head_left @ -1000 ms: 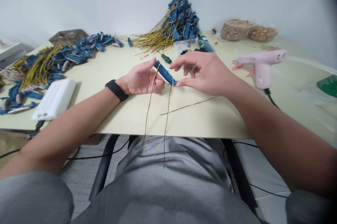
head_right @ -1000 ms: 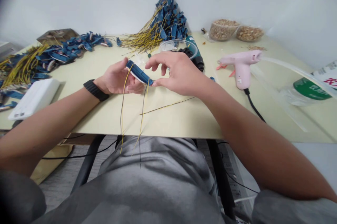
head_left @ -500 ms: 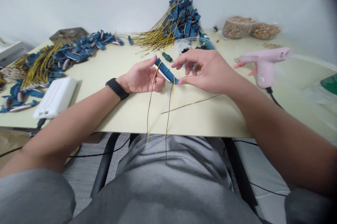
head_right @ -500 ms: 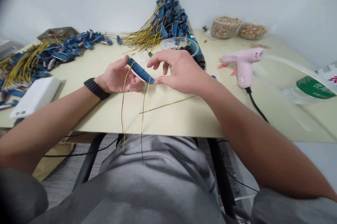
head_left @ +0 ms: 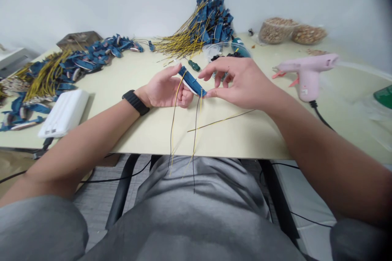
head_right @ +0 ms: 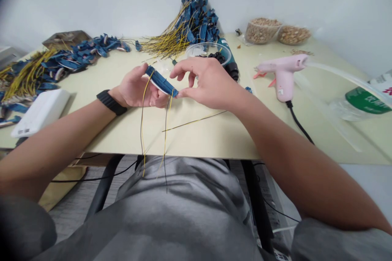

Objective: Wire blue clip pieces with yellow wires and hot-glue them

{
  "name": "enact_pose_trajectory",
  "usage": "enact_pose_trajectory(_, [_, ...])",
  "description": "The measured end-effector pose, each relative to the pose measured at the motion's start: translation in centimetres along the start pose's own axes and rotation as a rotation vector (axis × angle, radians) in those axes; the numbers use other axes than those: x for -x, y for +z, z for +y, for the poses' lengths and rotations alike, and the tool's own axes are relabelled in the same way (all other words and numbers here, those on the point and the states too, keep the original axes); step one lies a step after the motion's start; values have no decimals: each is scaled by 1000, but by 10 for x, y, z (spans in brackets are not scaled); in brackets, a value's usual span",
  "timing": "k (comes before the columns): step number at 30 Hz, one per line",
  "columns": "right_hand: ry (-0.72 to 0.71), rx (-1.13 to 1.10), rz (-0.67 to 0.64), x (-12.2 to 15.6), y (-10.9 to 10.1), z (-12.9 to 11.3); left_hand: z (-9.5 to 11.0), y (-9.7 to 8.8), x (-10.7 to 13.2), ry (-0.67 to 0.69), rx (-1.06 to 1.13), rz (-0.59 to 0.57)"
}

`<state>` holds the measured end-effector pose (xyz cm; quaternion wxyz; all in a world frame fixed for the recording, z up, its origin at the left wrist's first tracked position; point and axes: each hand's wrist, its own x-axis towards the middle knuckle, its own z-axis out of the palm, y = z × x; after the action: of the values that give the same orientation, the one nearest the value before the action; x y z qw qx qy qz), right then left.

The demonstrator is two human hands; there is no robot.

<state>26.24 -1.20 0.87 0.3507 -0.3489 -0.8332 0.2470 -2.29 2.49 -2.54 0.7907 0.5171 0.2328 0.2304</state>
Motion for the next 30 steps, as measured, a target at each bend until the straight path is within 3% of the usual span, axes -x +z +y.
enact_pose_trajectory(16, [-111,50,-46,0,2,0,-3,-1,-4,-12,-123,2])
enact_pose_trajectory(22, [-194,51,-88,1,2,9,-6,-9,-5,-73,-311,167])
enact_pose_trajectory(30, [-265,-1,-144,2,3,14,-2,-3,-5,36,-169,36])
